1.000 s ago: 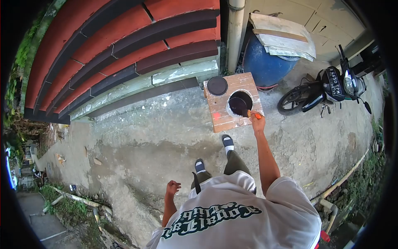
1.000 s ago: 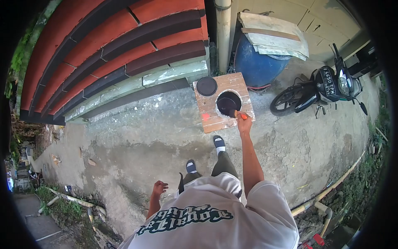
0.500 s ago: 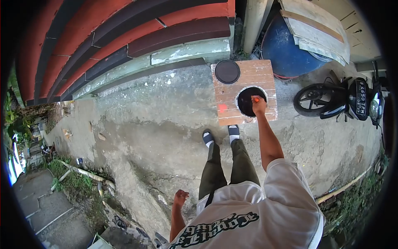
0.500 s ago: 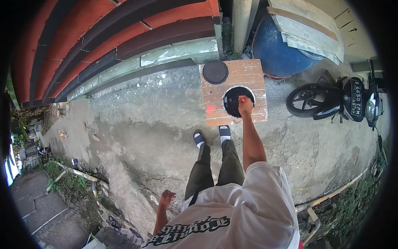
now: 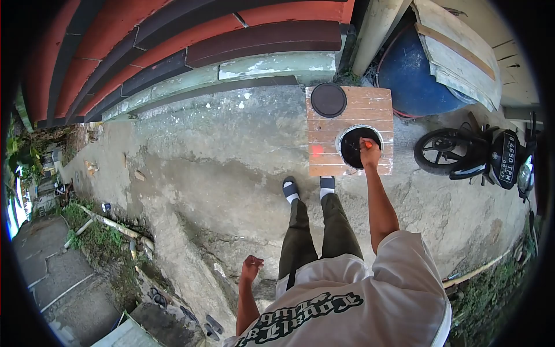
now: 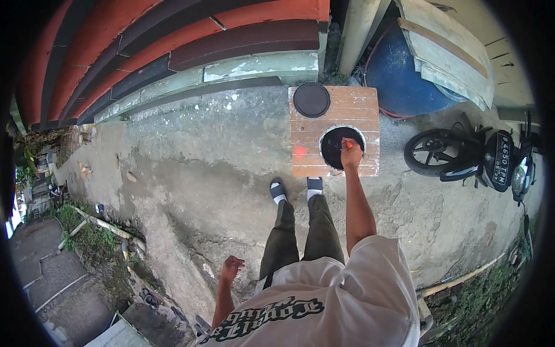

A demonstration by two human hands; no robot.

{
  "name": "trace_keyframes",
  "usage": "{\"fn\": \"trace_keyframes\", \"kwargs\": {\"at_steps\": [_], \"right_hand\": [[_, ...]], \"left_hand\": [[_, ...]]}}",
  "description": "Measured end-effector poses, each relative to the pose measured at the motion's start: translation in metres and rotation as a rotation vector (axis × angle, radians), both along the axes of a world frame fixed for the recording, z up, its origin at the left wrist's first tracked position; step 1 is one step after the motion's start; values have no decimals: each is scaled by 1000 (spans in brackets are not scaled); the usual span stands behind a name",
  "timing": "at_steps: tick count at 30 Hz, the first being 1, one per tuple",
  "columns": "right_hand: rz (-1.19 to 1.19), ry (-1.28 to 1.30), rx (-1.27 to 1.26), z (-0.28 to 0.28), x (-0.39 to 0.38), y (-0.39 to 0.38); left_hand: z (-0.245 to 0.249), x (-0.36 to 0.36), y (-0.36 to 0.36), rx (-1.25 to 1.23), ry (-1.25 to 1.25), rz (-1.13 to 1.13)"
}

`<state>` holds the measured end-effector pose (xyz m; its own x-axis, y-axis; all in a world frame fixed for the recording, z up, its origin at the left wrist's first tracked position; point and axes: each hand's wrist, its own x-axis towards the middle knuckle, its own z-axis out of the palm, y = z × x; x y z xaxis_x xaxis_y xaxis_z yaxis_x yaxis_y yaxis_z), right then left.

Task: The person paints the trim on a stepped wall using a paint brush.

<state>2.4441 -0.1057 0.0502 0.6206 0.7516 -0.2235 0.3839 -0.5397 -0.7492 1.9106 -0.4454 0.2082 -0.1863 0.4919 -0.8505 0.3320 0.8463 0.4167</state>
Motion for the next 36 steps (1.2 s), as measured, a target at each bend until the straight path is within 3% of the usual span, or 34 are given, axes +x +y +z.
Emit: {"fn": "trace_keyframes", "kwargs": {"at_steps": [8, 11, 14, 17, 25, 29, 36], "right_hand": [[-443, 864, 350, 86, 18, -65], [-584, 962, 356, 118, 25, -78], [-583, 1025, 395, 108, 38, -92], [-579, 1131, 420, 112, 46, -99], [-555, 1426, 437, 170, 18, -62], [-403, 1537, 489, 201, -31, -17], [-188, 1617, 414, 247, -169, 50]], "left_hand": [[-14, 12, 2, -12, -70, 208], [-19, 16, 9, -20, -72, 269], [-39, 5, 17, 11, -87, 319], [-28, 6, 35, 15, -74, 317], [-40, -3, 29, 117, -86, 513], [-56, -26, 9, -48, -83, 581], [-53, -91, 9, -8, -151, 750]]}}
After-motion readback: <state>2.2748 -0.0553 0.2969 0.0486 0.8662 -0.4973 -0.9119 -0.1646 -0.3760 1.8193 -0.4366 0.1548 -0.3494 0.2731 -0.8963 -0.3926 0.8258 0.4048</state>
